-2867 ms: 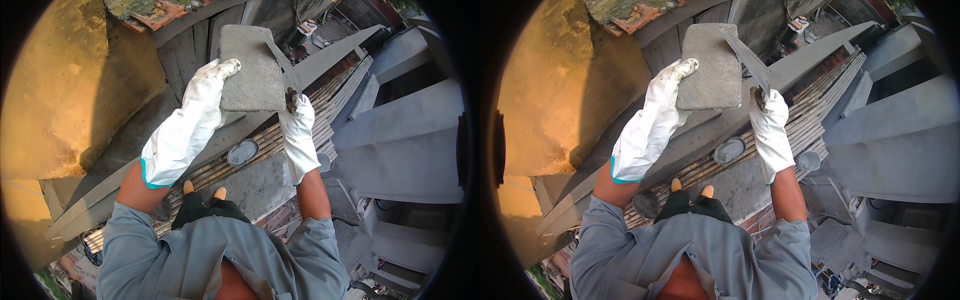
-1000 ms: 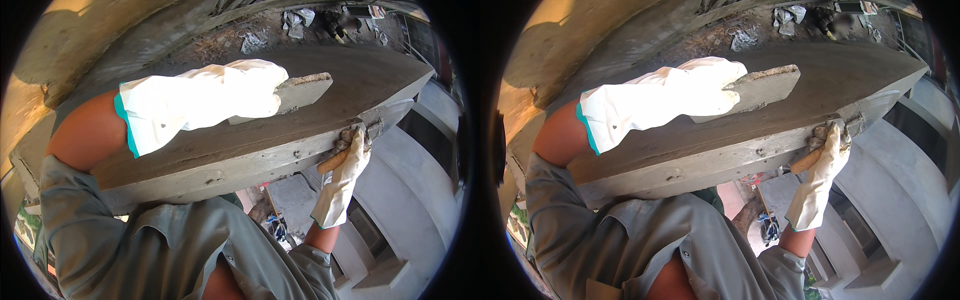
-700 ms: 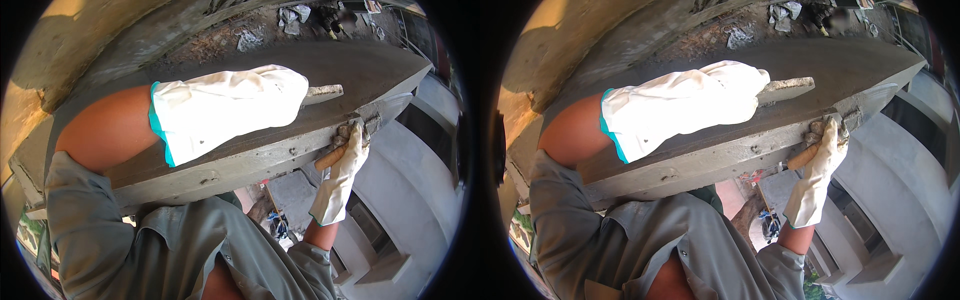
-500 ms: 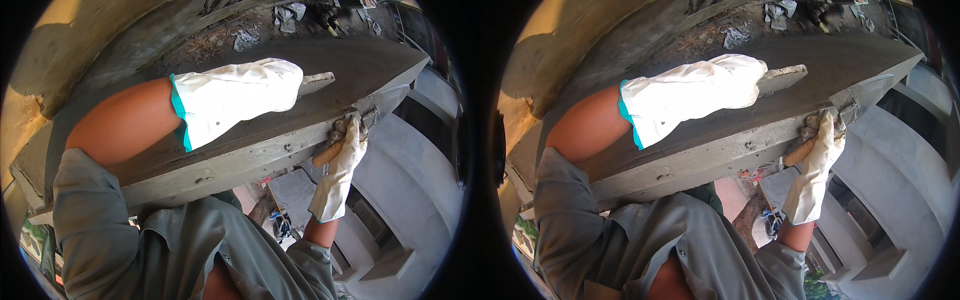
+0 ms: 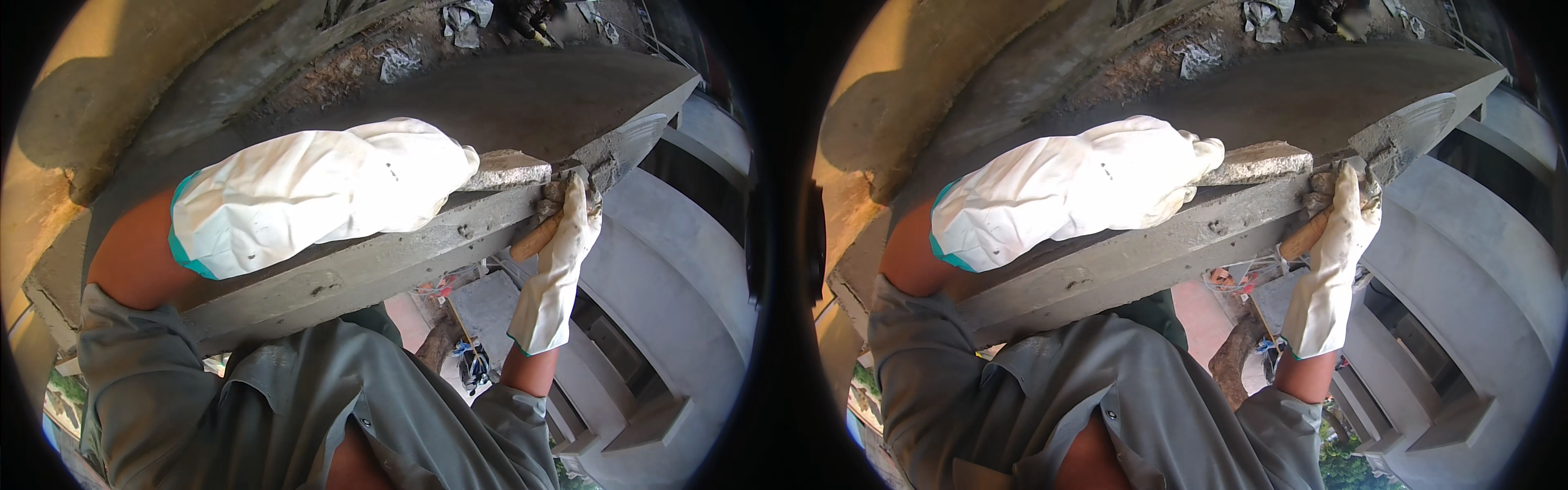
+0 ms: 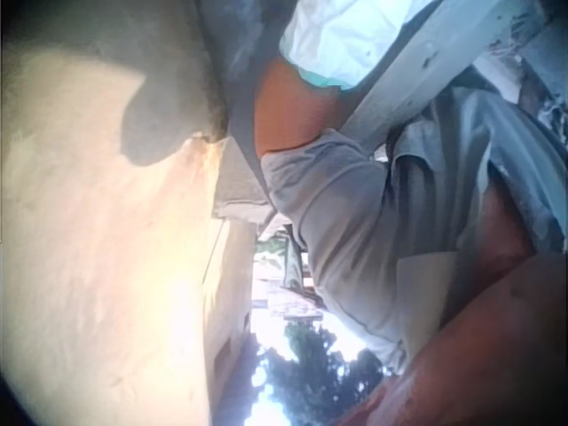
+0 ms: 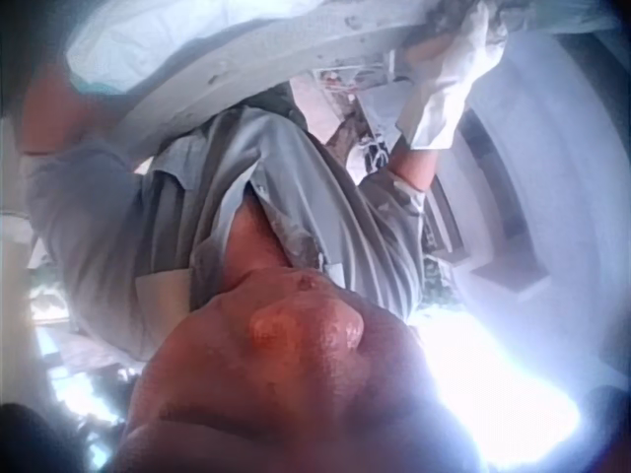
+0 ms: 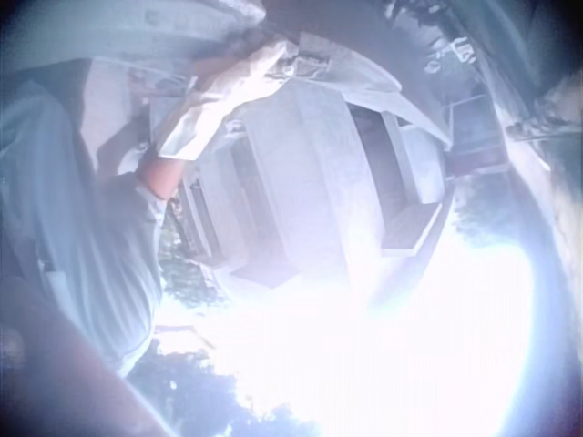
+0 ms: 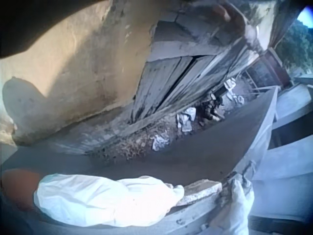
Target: The person applies wet cement to a curved brick wall using a trowel and smooths it with a rectangular float. They repeatedly scoop cement from a nearby pile, spread it along the wall surface, and level the finish. Another worker is visible below assisting with materials.
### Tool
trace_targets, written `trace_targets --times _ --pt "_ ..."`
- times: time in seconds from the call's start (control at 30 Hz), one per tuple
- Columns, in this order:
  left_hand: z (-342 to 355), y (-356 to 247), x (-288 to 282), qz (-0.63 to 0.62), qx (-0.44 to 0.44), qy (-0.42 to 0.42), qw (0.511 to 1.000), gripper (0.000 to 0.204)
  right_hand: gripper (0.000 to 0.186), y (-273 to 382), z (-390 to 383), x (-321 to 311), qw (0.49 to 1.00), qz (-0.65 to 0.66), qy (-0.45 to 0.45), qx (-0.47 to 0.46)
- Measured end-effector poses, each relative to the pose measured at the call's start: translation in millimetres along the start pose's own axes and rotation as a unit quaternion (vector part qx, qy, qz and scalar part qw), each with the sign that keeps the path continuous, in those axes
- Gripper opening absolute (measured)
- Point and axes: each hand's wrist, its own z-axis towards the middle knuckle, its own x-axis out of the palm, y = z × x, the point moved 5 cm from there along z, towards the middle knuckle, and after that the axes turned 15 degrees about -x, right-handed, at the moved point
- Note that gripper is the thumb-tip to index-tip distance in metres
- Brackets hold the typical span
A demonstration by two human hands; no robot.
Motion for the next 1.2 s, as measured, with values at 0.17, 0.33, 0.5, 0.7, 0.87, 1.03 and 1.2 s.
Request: trace_targets --times 0.17,0.33,0.5,0.7,0.87,1.03,1.2 --pt "-54.7 21.9 -8.1 0.051 -0.046 0.061 0.996 0.042 0.019 -2.5 0.9 -3.9 0.999 -0.001 0.026 0.022" --pt "-56.5 71.6 -17.3 -0.025 -0.226 -0.035 0.973 0.042 0.015 -2.2 1.0 -3.3 1.000 -0.011 0.006 0.022" --pt "-2.2 50.8 10.8 -0.005 -0.114 -0.042 0.993 0.033 0.016 0.4 0.5 -0.5 1.000 -0.008 0.005 0.009" --pt "15.1 60.8 27.3 -0.177 0.026 0.053 0.982 0.031 0.016 -0.2 0.8 -1.9 1.000 -0.002 0.006 0.018" --pt "55.7 69.8 77.5 -0.612 -0.030 0.239 0.753 0.041 0.015 -1.4 0.2 -3.2 1.000 -0.014 -0.003 0.026" --pt "100.5 110.4 89.1 -0.194 -0.098 0.099 0.971 0.052 0.016 0.2 -1.0 -2.3 0.999 -0.026 -0.011 0.025" --pt "142.7 95.2 92.9 -0.217 -0.178 0.078 0.957 0.045 0.021 5.5 -1.5 0.8 0.999 -0.034 0.014 0.022"
